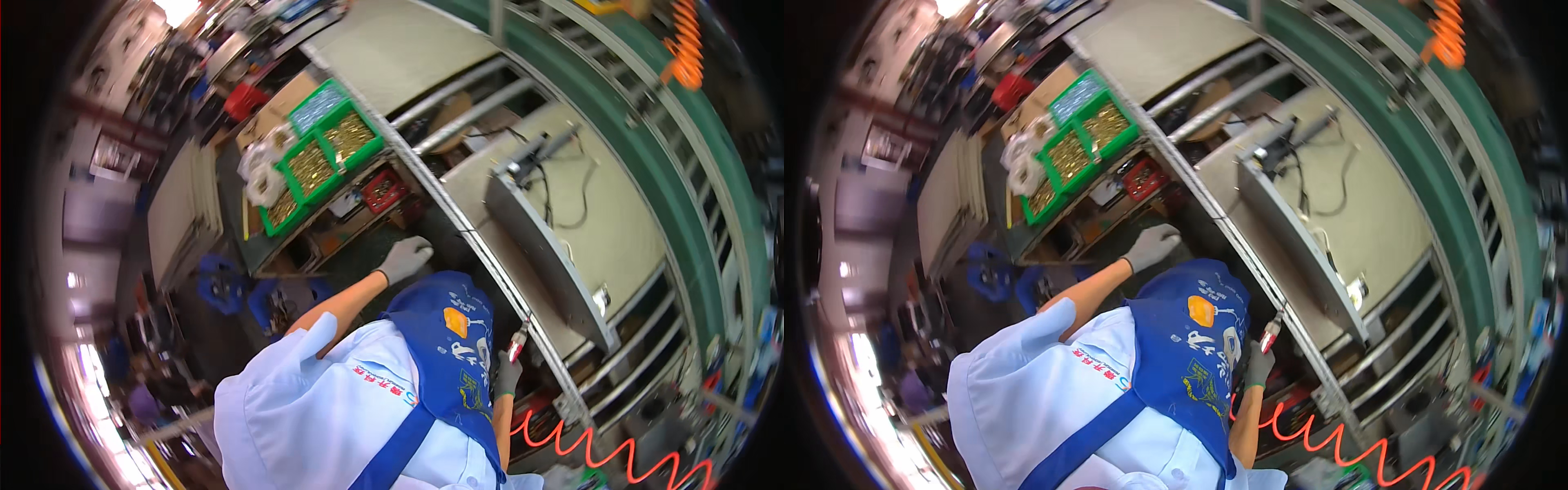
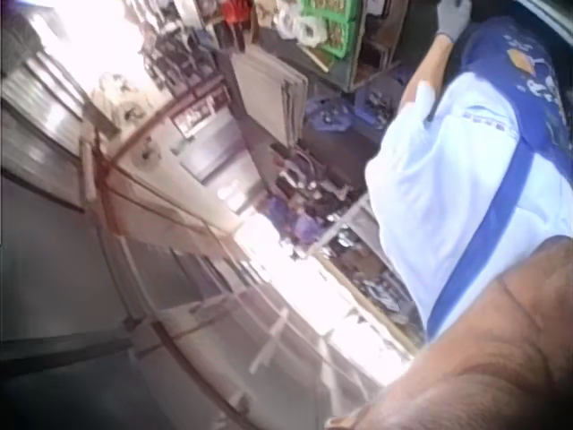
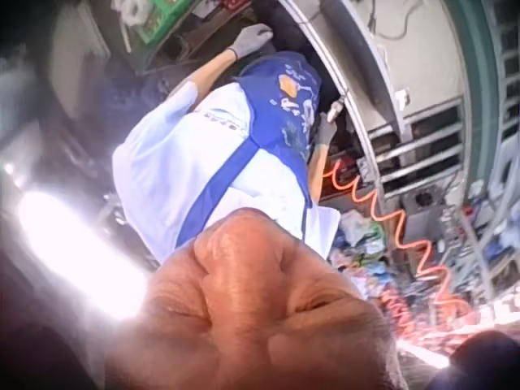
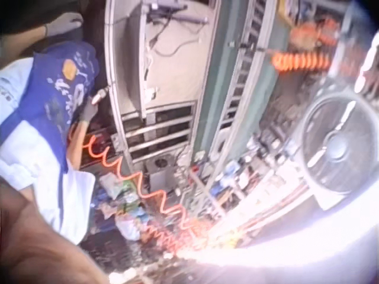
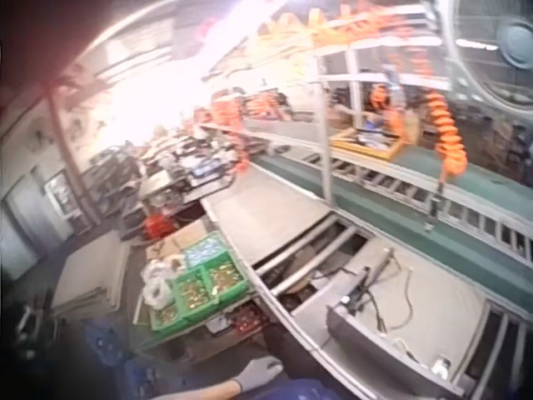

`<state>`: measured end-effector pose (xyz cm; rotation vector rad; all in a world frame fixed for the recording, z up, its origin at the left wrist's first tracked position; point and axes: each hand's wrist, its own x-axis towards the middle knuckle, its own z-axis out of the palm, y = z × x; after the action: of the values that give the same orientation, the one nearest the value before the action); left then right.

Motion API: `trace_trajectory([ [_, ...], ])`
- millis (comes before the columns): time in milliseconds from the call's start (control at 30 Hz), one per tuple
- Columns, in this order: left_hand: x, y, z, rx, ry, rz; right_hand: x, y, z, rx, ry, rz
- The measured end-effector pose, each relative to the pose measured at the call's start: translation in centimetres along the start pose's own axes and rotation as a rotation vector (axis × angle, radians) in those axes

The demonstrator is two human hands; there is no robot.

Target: The person is assembling an electrical motor component onto a metal base using a pneumatic screwdriver.

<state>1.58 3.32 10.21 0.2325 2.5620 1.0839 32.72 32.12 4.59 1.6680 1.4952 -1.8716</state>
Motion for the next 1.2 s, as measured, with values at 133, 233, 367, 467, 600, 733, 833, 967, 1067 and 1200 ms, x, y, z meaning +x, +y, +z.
trace_trajectory([
  [133, -1.9, -11.4, -7.5, 0.022, 0.343, -0.325, -1.0, -1.2, 1.7, 0.000, 0.027, -0.078],
  [233, -3.5, -18.9, -13.2, 0.082, 0.628, -0.500, -1.4, -1.6, 2.3, -0.043, 0.069, -0.135],
  [367, -4.8, -25.4, -21.2, 0.294, 0.688, -0.597, -4.5, -4.0, 3.8, -0.154, 0.161, -0.089],
  [467, -4.1, -29.7, -26.7, 0.516, 0.609, -0.673, -4.8, -4.6, 6.1, -0.098, 0.170, -0.010],
  [600, -1.2, -32.5, -31.2, 0.387, 0.427, -0.913, -2.2, -3.6, 5.9, 0.035, 0.194, 0.151],
  [733, 0.5, -33.3, -31.5, 0.360, 0.434, -0.919, -2.3, -3.4, 7.7, 0.099, 0.229, 0.188],
  [833, -0.4, -36.6, -30.9, 0.416, 0.542, -0.712, -2.7, -3.7, 8.5, 0.108, 0.273, 0.200],
  [967, -1.0, -38.0, -30.9, 0.319, 0.557, -0.620, -2.4, -3.7, 9.1, 0.076, 0.280, 0.218],
  [1067, -1.0, -37.4, -30.8, 0.224, 0.657, -0.585, -1.8, -3.1, 8.8, 0.159, 0.256, 0.225],
  [1200, -2.3, -37.9, -31.4, 0.115, 0.763, -0.613, -2.1, -3.3, 8.9, 0.174, 0.298, 0.256],
])
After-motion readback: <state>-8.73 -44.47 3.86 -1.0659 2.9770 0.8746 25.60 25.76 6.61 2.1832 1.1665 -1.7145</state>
